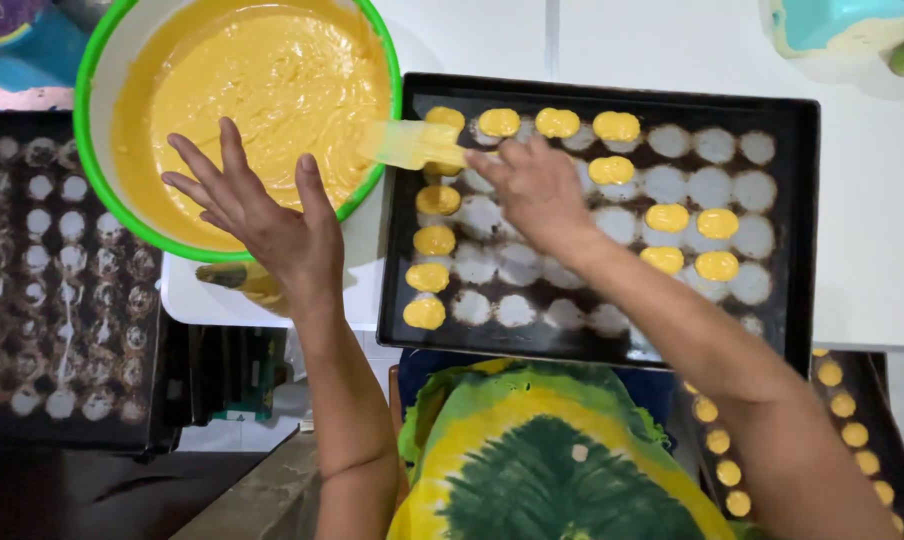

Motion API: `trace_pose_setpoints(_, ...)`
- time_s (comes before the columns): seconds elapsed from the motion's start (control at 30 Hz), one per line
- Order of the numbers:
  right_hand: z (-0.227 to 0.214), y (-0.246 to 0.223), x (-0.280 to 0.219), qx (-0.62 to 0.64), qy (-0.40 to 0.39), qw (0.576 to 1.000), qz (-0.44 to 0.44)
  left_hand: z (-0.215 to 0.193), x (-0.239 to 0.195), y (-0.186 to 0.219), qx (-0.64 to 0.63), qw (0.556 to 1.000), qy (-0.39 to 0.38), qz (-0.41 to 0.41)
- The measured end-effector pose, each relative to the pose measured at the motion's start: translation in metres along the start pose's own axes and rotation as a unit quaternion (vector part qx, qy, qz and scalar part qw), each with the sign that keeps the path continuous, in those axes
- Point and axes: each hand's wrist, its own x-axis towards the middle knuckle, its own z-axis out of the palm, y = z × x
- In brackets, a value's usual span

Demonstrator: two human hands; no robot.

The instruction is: The person pipes yellow batter onto a baking tray using a piping bag and a spatula. They fill the piping bag from a large green bowl and squeeze the batter into circular shapes on the tray.

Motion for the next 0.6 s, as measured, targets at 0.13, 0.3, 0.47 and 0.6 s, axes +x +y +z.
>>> trace_pose_setpoints(0.13,0.023,0.067,-0.036,-0.076,0.168,0.982,-0.040,0.014,-0.008,0.016,-0.017,1.000,-0.008,0.023)
trace_pose_setpoints(0.3,0.012,0.152,-0.161,0.326,0.116,0.931,0.117,0.041,-0.050,0.063,-0.146,0.972,-0.170,0.072)
trace_pose_setpoints(0.47,-0.007,0.202,-0.259,0.308,-0.085,0.885,0.340,0.134,-0.133,0.078,-0.197,0.919,-0.303,0.156)
trace_pose_setpoints(0.6,0.006,0.229,-0.291,0.126,-0.286,0.822,0.477,0.174,-0.197,0.121,-0.129,0.874,-0.425,0.198)
